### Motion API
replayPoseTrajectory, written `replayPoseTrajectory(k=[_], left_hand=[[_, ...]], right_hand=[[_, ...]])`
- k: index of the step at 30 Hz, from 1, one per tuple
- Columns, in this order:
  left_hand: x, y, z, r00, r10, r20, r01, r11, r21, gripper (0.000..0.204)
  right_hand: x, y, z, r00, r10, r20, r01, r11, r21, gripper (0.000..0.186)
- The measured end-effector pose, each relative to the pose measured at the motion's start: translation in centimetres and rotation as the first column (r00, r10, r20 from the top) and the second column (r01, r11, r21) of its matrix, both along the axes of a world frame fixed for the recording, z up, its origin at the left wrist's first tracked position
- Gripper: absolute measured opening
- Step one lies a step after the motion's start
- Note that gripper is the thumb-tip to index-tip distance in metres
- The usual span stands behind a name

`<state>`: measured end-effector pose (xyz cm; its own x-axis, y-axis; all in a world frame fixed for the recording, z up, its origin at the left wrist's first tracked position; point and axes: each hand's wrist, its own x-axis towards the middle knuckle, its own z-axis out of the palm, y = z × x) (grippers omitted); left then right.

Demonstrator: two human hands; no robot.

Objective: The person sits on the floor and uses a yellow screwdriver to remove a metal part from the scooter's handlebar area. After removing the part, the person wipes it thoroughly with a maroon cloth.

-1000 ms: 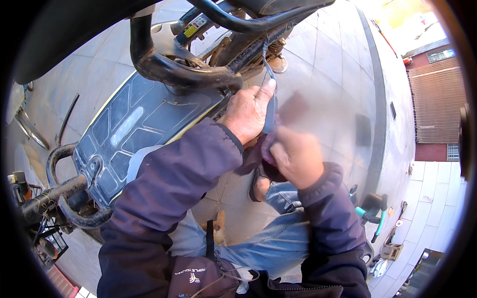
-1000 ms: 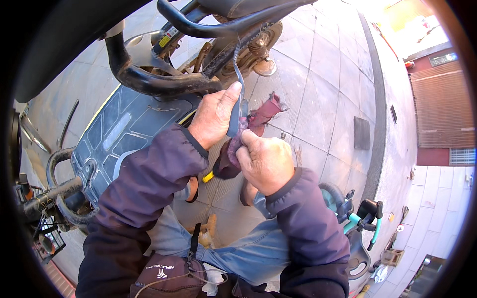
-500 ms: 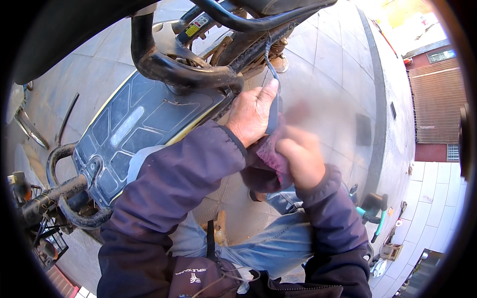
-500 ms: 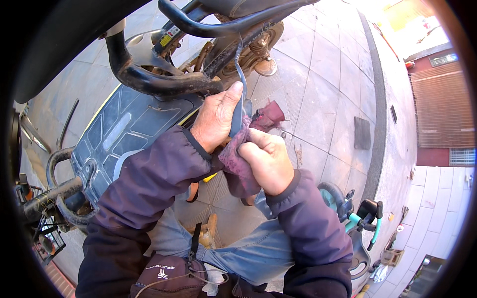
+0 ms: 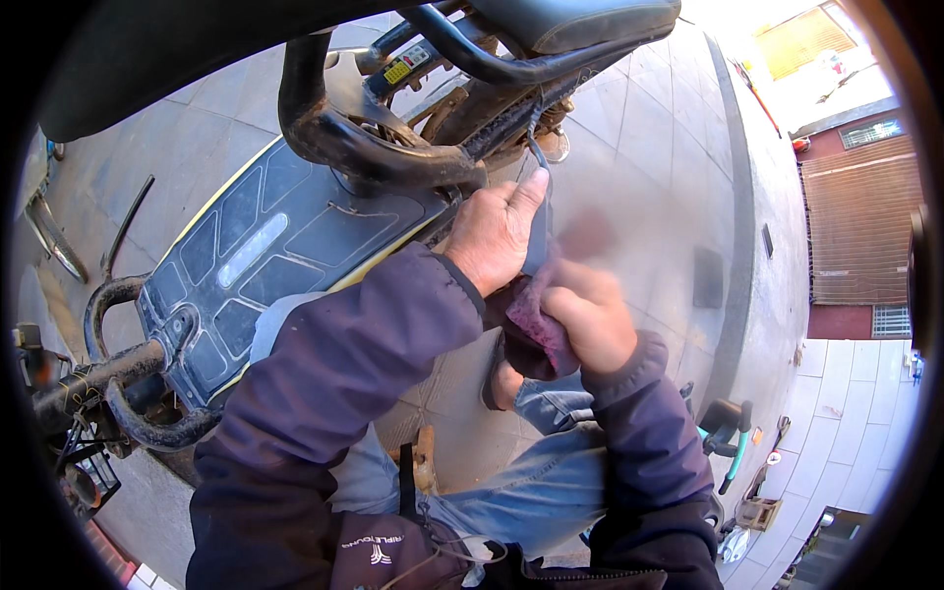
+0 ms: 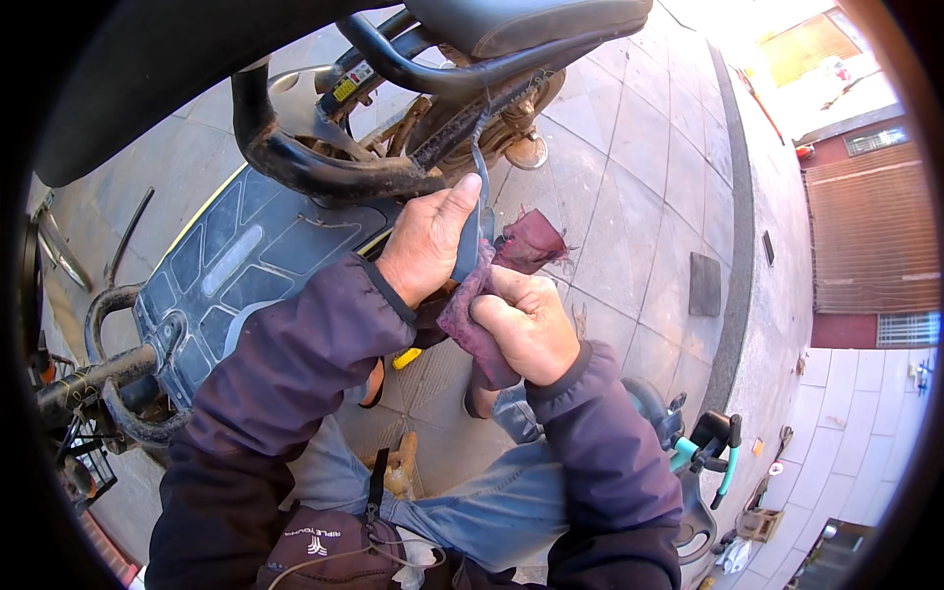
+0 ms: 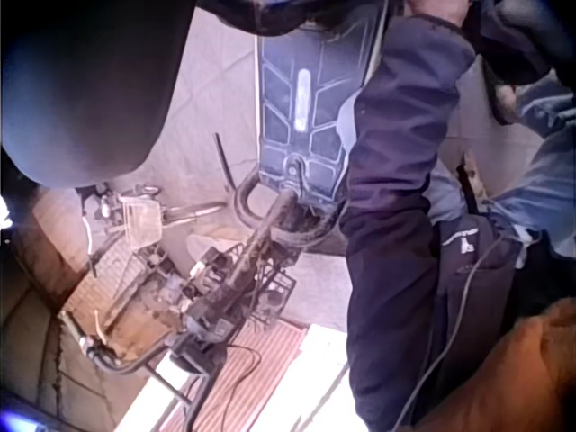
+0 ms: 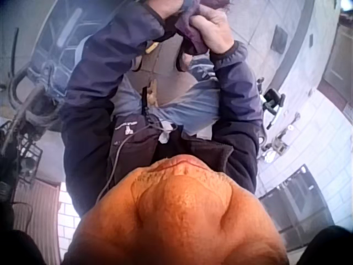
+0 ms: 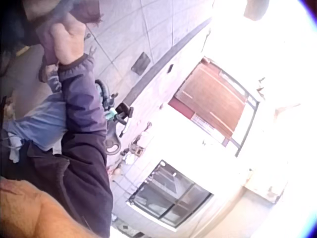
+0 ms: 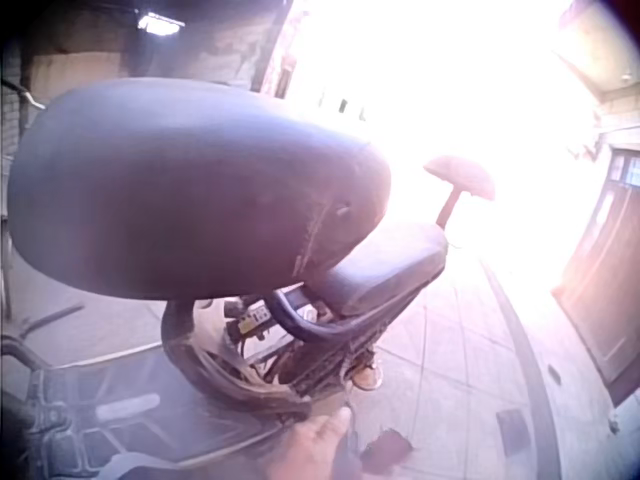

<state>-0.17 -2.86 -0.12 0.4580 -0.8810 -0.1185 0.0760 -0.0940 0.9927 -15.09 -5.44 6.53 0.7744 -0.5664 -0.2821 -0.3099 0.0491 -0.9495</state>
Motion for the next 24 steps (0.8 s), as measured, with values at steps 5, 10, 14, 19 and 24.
replayPoseTrajectory(k=[5,10,14,19,24], left_hand=[[0.0,0.0,-0.6,0.996,0.018,0.088,-0.020,1.000,0.021,0.060],[0.9,0.1,1.2,0.897,-0.108,-0.428,0.063,0.991,-0.119,0.049],[0.7,0.1,1.5,0.779,-0.195,-0.597,0.085,0.975,-0.207,0.044],[0.6,-0.6,0.0,0.670,-0.210,-0.712,0.054,0.971,-0.235,0.044],[0.4,-0.6,0.0,0.699,-0.198,-0.687,0.055,0.973,-0.225,0.045]], right_hand=[[-0.3,-0.6,1.1,0.990,0.028,-0.139,-0.049,0.987,-0.151,0.019],[-2.9,-1.6,2.7,0.998,-0.012,-0.063,0.006,0.995,-0.096,0.018],[-4.6,-3.5,1.4,0.952,-0.269,0.146,0.294,0.936,-0.194,0.024],[-4.6,-2.9,1.6,0.916,-0.325,0.236,0.376,0.900,-0.221,0.025],[-3.0,-0.9,3.0,0.948,-0.293,0.126,0.311,0.936,-0.163,0.020]])
